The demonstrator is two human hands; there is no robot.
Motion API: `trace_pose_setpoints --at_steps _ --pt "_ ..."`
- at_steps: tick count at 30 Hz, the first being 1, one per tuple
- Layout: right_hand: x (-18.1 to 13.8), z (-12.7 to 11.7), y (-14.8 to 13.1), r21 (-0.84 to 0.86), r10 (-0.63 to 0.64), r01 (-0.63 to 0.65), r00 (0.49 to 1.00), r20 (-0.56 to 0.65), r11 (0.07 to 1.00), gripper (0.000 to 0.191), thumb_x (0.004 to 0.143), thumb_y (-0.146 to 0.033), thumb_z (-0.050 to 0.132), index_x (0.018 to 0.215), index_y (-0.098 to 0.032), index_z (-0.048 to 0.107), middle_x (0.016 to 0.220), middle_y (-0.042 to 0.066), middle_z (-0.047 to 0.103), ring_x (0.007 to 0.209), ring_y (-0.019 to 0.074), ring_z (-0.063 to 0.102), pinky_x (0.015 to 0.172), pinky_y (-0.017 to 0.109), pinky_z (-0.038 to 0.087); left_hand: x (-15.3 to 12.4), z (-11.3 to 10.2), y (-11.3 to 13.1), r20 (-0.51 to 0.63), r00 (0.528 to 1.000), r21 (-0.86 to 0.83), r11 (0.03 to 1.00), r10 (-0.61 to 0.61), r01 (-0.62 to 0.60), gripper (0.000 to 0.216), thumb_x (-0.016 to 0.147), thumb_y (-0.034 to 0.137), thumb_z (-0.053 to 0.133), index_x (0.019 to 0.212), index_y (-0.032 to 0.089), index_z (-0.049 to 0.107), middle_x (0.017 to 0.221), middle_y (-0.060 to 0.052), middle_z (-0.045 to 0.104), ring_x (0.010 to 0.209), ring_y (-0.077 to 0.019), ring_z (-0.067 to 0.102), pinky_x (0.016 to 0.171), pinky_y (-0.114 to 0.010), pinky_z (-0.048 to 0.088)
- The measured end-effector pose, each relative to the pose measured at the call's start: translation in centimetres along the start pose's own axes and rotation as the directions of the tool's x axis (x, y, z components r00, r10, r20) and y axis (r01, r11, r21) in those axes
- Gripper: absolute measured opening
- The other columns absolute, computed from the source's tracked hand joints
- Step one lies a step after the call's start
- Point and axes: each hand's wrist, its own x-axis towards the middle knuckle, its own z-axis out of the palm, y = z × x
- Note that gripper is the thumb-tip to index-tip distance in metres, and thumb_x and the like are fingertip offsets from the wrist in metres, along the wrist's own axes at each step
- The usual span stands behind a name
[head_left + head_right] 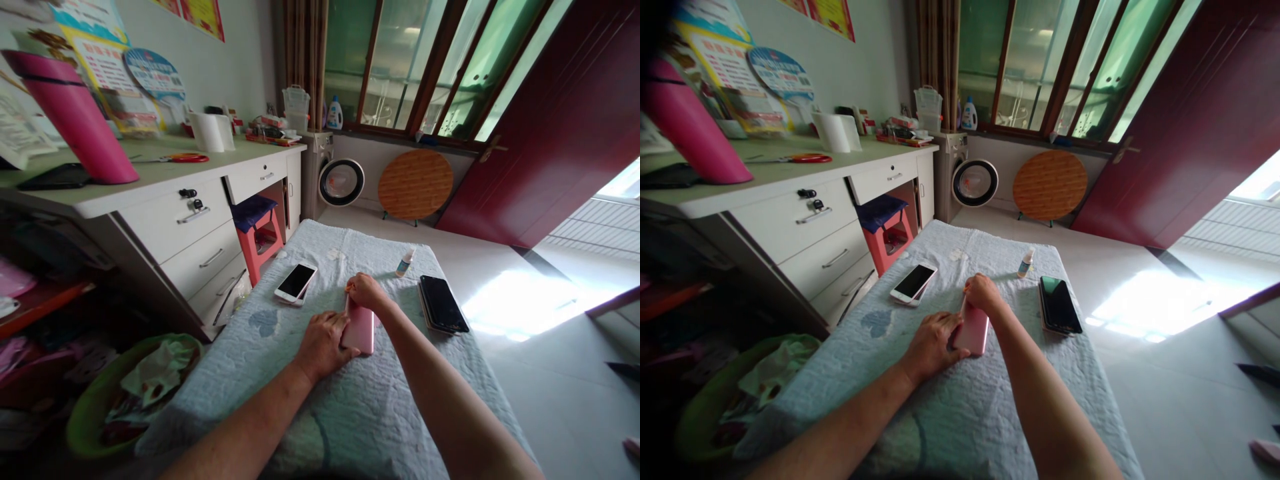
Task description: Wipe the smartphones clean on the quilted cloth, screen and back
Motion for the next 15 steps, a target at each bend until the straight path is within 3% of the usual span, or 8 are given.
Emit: trace_pose_setpoints --at_steps 6,15 --pt "-1.1 -0.3 2.6 -0.018 0.041 -0.042 0.999 -0.012 0.999 0.024 0.080 -0.019 0.051 0.085 -0.015 0.074 0.084 0.010 0.070 0.079 0.0185 0.063 0.069 0.024 0.041 0.0 -0.6 0.5 0.017 1.000 0.001 1.000 0.004 -0.004 0.052 0.070 0.053 0.074 0.108 0.021 0.059 0.097 -0.005 0.066 0.096 -0.0282 0.057 0.084 -0.038 0.043" --pt "-4.4 0.5 5.4 0.024 0.113 -0.111 0.986 -0.126 0.994 0.022 0.082 -0.018 0.051 0.090 -0.013 0.072 0.086 0.008 0.067 0.080 0.0161 0.059 0.073 0.023 0.039 0.0 0.0 0.2 -0.021 0.999 -0.008 1.000 0.025 -0.025 0.048 0.070 0.051 0.074 0.105 0.022 0.060 0.102 -0.007 0.067 0.101 -0.0282 0.057 0.089 -0.039 0.042"
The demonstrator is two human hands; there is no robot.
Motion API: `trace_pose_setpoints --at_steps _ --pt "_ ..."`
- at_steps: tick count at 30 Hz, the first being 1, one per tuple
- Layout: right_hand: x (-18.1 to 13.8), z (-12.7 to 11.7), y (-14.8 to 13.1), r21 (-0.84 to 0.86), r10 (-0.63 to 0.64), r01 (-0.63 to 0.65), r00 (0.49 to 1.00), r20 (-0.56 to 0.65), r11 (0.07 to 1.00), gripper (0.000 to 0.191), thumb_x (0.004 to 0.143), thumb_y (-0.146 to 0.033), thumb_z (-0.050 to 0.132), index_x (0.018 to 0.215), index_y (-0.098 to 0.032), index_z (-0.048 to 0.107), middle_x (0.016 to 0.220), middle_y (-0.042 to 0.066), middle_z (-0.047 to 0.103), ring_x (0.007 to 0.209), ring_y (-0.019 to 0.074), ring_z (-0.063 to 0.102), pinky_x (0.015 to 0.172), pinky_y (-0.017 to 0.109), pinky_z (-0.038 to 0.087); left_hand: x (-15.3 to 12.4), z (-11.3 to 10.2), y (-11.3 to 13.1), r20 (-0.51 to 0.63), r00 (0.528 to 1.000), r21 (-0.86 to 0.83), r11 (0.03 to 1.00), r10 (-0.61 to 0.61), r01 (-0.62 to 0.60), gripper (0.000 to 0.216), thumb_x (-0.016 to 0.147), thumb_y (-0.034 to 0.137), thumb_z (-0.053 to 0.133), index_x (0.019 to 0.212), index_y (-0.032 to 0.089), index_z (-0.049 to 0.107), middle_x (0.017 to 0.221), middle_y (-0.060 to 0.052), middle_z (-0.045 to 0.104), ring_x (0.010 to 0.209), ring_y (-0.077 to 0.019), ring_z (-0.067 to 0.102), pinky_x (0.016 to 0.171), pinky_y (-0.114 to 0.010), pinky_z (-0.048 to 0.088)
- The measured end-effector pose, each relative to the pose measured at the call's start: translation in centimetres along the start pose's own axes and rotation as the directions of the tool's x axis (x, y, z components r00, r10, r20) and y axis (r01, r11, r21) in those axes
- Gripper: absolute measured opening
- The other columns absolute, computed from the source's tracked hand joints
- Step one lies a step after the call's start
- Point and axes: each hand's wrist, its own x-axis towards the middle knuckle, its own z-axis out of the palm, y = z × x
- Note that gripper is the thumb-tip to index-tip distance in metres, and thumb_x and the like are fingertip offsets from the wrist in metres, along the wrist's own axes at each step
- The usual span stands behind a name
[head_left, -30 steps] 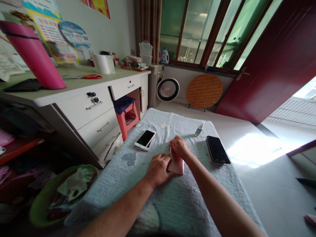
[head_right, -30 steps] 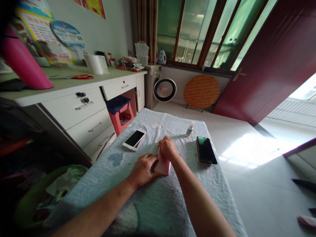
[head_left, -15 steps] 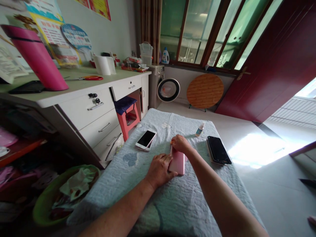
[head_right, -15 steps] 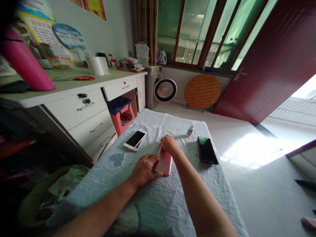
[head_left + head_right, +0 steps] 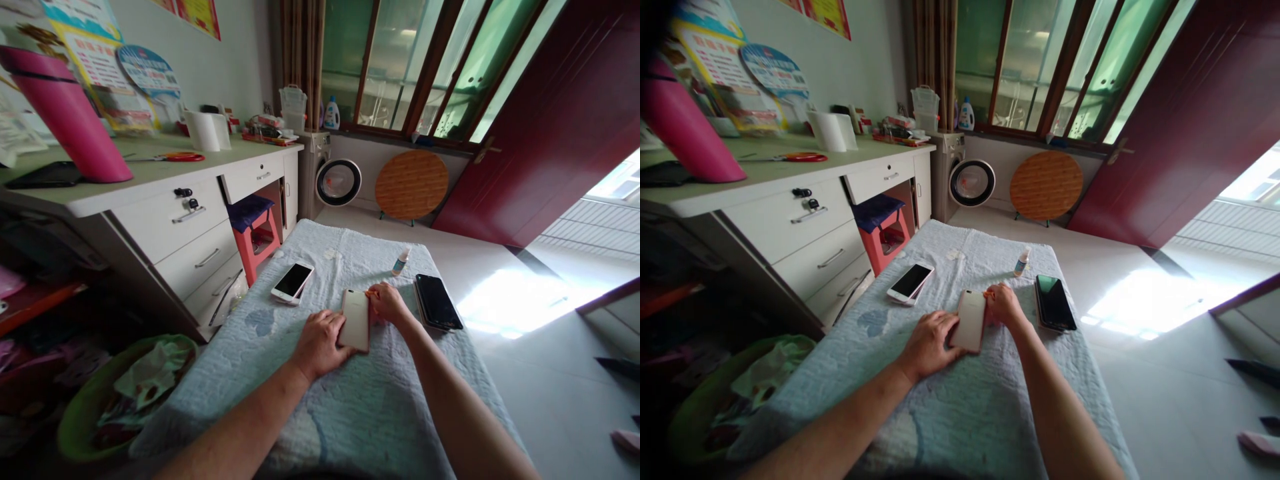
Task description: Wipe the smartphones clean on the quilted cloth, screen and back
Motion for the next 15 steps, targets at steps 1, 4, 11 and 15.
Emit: trace_pose_setpoints --at_steps 1,4,11,15 --pt "-0.2 0.1 -0.1 0.008 0.007 -0.007 1.000 -0.012 1.000 0.022 0.083 -0.019 0.051 0.089 -0.014 0.072 0.086 0.008 0.067 0.079 0.0158 0.059 0.072 0.022 0.039 0.0 0.0 0.0 0.006 1.000 0.000 1.000 -0.001 0.001 0.047 0.070 0.050 0.074 0.105 0.022 0.060 0.103 -0.007 0.067 0.101 -0.0281 0.057 0.090 -0.039 0.042" --pt "-0.8 0.3 -0.5 0.027 0.020 -0.019 0.999 -0.048 0.999 0.022 0.086 -0.023 0.051 0.090 -0.014 0.070 0.086 0.007 0.066 0.078 0.0150 0.059 0.071 0.022 0.039 0.0 -0.1 0.0 0.027 1.000 0.001 1.000 -0.010 0.010 0.044 0.070 0.044 0.075 0.105 0.022 0.060 0.103 -0.007 0.067 0.103 -0.0282 0.057 0.091 -0.039 0.042" --pt "-3.9 -0.7 -1.5 0.085 0.040 -0.040 0.999 0.002 0.996 0.019 0.085 -0.026 0.053 0.084 -0.015 0.070 0.079 0.005 0.067 0.071 0.0144 0.059 0.065 0.022 0.037 0.0 -0.3 0.1 0.032 0.999 -0.015 1.000 -0.004 0.005 0.050 0.070 0.048 0.074 0.110 0.021 0.059 0.111 -0.008 0.066 0.107 -0.0291 0.056 0.093 -0.041 0.041" --pt "-6.0 -1.5 -2.4 0.069 0.022 -0.027 0.997 0.074 0.997 0.021 0.085 -0.024 0.052 0.081 -0.016 0.071 0.079 0.006 0.067 0.071 0.0145 0.059 0.065 0.023 0.036 0.0 -0.1 -0.1 0.022 1.000 0.000 1.000 -0.003 0.003 0.048 0.071 0.050 0.073 0.107 0.021 0.060 0.115 -0.009 0.065 0.109 -0.0293 0.056 0.095 -0.041 0.041"
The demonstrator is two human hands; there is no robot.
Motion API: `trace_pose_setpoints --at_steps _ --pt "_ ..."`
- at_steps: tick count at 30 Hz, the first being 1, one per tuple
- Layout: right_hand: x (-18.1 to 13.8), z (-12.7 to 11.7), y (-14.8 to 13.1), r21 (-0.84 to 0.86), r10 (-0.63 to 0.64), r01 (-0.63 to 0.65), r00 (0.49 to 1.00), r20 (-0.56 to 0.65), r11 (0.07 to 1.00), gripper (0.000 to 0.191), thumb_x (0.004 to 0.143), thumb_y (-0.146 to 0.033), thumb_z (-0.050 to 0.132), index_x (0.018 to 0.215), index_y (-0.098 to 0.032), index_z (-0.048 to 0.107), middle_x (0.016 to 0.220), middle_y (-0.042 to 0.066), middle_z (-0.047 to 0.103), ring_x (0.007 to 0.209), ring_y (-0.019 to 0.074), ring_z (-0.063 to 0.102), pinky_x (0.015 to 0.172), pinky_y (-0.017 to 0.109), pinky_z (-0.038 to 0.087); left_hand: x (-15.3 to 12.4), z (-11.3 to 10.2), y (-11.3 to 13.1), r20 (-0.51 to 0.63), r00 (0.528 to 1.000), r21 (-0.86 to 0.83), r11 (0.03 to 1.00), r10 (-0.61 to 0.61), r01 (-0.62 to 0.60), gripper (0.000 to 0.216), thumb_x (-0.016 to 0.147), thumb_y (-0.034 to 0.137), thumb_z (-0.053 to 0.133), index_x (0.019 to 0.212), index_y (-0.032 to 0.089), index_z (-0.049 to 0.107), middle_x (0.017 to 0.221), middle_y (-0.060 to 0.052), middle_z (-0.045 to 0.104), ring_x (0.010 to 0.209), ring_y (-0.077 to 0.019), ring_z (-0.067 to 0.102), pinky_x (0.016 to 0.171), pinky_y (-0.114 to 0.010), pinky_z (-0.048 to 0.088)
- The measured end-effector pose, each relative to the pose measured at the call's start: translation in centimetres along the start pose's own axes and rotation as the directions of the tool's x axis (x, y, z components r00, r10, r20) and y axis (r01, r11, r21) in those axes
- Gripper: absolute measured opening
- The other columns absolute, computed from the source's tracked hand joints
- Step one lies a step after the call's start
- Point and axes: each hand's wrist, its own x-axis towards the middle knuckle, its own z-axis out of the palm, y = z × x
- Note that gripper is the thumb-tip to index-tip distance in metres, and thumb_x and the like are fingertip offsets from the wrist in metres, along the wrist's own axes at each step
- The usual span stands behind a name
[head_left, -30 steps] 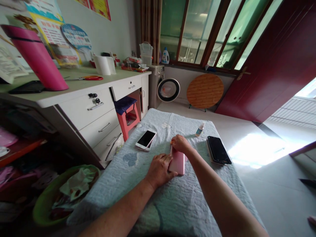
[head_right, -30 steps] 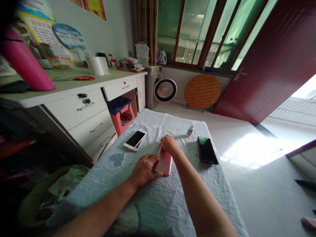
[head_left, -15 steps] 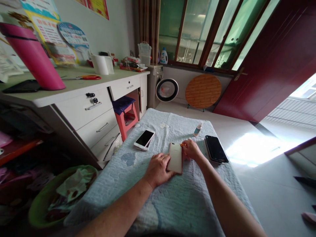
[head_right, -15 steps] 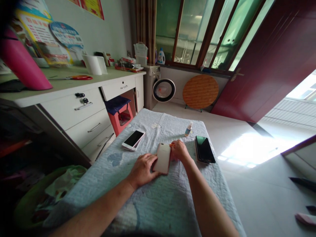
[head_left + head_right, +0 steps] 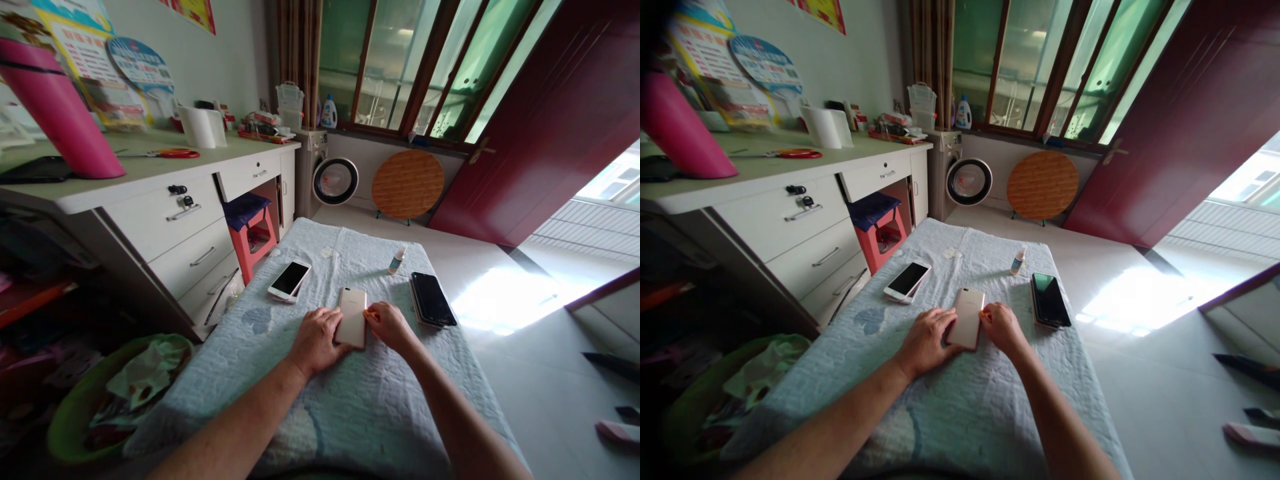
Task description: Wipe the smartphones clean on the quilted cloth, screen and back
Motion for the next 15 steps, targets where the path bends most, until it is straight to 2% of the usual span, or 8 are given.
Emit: trace_pose_setpoints --at_steps 6,12,15 --pt "-3.3 -0.3 -1.3 0.042 -0.024 0.020 0.997 0.078 0.999 0.019 0.084 -0.021 0.053 0.077 -0.017 0.070 0.079 0.005 0.068 0.074 0.0151 0.060 0.065 0.022 0.036 0.0 -0.1 0.1 0.001 1.000 0.006 1.000 0.004 -0.004 0.046 0.072 0.050 0.072 0.105 0.019 0.060 0.119 -0.010 0.064 0.109 -0.0296 0.056 0.094 -0.041 0.042" --pt "-6.4 -0.7 -2.5 0.113 -0.016 0.007 0.996 0.084 0.994 0.017 0.084 -0.019 0.053 0.079 -0.019 0.069 0.078 0.004 0.065 0.071 0.0140 0.059 0.063 0.022 0.037 -0.1 0.1 0.1 -0.003 1.000 -0.001 1.000 -0.006 0.006 0.047 0.068 0.042 0.077 0.106 0.020 0.059 0.116 -0.008 0.065 0.110 -0.0291 0.055 0.095 -0.041 0.041" --pt "-7.0 -1.0 -2.7 0.159 -0.070 0.050 0.990 0.120 0.986 0.017 0.084 -0.019 0.054 0.078 -0.020 0.069 0.078 0.002 0.063 0.070 0.0131 0.058 0.063 0.021 0.037 -0.1 0.2 0.0 -0.004 1.000 0.001 1.000 -0.005 0.005 0.047 0.067 0.040 0.079 0.105 0.021 0.059 0.118 -0.008 0.064 0.111 -0.0289 0.054 0.095 -0.041 0.041"
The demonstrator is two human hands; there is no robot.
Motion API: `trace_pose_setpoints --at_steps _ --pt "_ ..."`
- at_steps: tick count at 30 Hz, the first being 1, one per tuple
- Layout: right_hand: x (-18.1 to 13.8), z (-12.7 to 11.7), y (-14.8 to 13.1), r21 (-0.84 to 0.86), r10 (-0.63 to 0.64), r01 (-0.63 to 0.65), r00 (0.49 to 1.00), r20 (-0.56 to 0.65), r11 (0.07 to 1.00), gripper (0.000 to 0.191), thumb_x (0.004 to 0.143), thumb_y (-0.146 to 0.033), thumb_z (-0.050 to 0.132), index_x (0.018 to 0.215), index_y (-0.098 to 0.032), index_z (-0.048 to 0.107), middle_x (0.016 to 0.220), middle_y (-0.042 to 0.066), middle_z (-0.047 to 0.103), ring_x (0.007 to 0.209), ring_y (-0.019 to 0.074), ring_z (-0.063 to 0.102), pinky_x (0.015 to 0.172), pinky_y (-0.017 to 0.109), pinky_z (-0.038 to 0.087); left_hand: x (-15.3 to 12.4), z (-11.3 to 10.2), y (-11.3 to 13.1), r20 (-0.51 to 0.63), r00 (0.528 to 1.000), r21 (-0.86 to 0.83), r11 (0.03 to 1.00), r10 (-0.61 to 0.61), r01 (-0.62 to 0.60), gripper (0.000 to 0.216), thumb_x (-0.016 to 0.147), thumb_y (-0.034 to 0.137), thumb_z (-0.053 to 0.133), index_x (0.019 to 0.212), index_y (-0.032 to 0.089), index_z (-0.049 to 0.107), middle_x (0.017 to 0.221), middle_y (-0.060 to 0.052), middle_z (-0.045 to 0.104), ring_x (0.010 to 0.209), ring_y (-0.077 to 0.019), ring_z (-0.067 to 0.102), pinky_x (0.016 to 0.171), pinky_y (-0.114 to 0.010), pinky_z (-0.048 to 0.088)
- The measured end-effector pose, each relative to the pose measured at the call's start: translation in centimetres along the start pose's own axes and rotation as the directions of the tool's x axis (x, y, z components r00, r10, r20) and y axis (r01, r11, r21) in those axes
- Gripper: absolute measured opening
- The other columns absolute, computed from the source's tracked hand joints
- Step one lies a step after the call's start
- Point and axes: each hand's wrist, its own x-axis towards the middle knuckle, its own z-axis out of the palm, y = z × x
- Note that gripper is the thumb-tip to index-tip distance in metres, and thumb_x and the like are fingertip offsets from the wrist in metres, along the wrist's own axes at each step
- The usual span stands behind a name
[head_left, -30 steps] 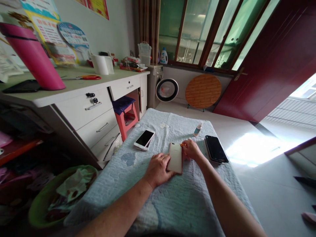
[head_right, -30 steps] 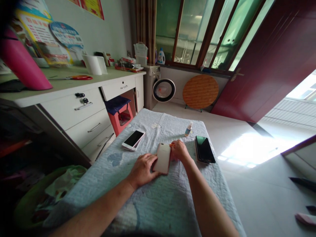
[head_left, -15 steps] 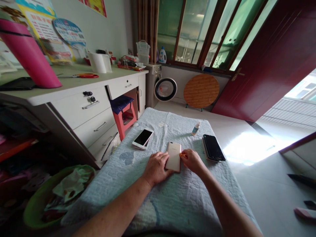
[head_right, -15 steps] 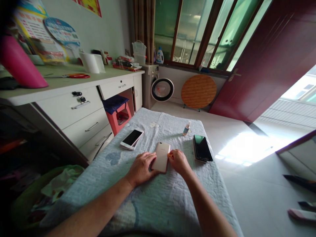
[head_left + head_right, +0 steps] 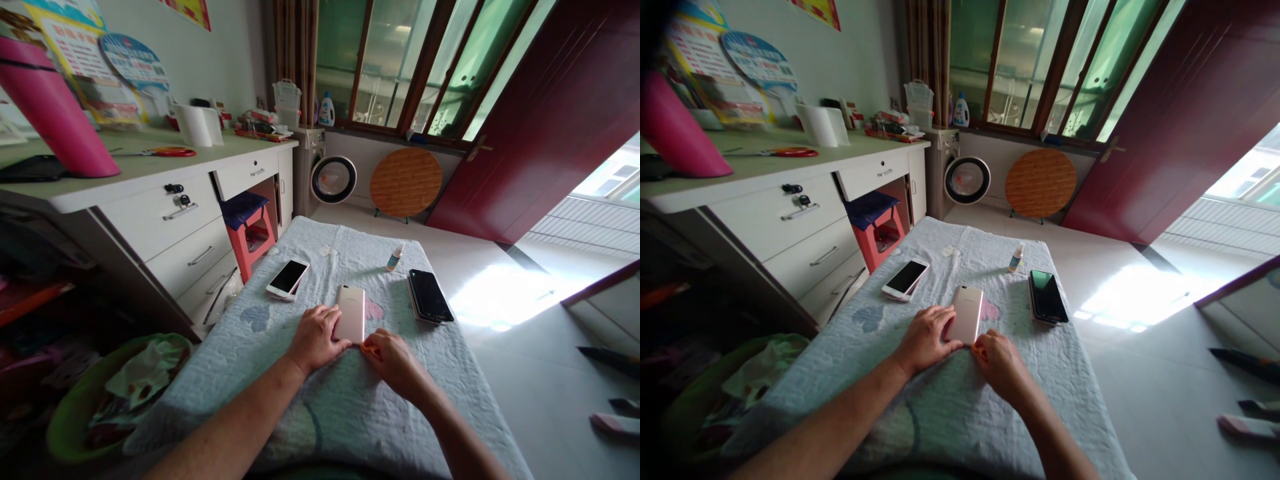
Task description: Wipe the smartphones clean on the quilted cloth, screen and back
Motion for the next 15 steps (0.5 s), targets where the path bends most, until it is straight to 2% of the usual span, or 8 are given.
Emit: trace_pose_setpoints --at_steps 3,7,11,15 --pt "0.2 -0.2 -0.3 0.026 -0.061 0.061 0.998 0.003 0.998 0.016 0.086 -0.019 0.053 0.083 -0.022 0.069 0.082 0.002 0.063 0.072 0.0127 0.058 0.065 0.021 0.037 0.1 -0.1 0.1 0.016 1.000 0.000 1.000 -0.004 0.004 0.044 0.070 0.046 0.075 0.103 0.020 0.060 0.119 -0.009 0.063 0.111 -0.0295 0.054 0.096 -0.041 0.040" --pt "1.4 0.2 -0.9 -0.054 -0.104 0.101 0.993 -0.056 0.993 0.016 0.087 -0.018 0.051 0.093 -0.021 0.066 0.086 0.003 0.060 0.076 0.0133 0.056 0.067 0.021 0.037 0.2 -0.4 0.3 0.022 1.000 0.000 1.000 -0.006 0.006 0.043 0.078 0.057 0.063 0.100 0.020 0.062 0.113 -0.010 0.066 0.109 -0.0295 0.056 0.095 -0.042 0.041" --pt "3.4 0.8 -0.7 -0.098 -0.169 0.165 0.985 -0.044 0.981 0.016 0.086 -0.018 0.053 0.079 -0.020 0.067 0.083 0.003 0.057 0.075 0.0130 0.053 0.065 0.021 0.037 0.2 -0.6 0.4 -0.001 1.000 0.000 1.000 0.006 -0.006 0.039 0.083 0.052 0.057 0.102 0.019 0.062 0.113 -0.010 0.066 0.107 -0.0287 0.057 0.095 -0.041 0.042" --pt "6.3 0.7 1.0 -0.127 -0.175 0.159 0.976 -0.131 0.979 0.020 0.086 -0.015 0.051 0.084 -0.019 0.070 0.085 0.004 0.057 0.080 0.0133 0.054 0.073 0.021 0.038 0.0 -0.7 0.3 0.007 0.999 -0.021 0.999 0.035 -0.035 0.044 0.078 0.052 0.064 0.108 0.019 0.061 0.114 -0.011 0.065 0.108 -0.0298 0.056 0.095 -0.042 0.042"
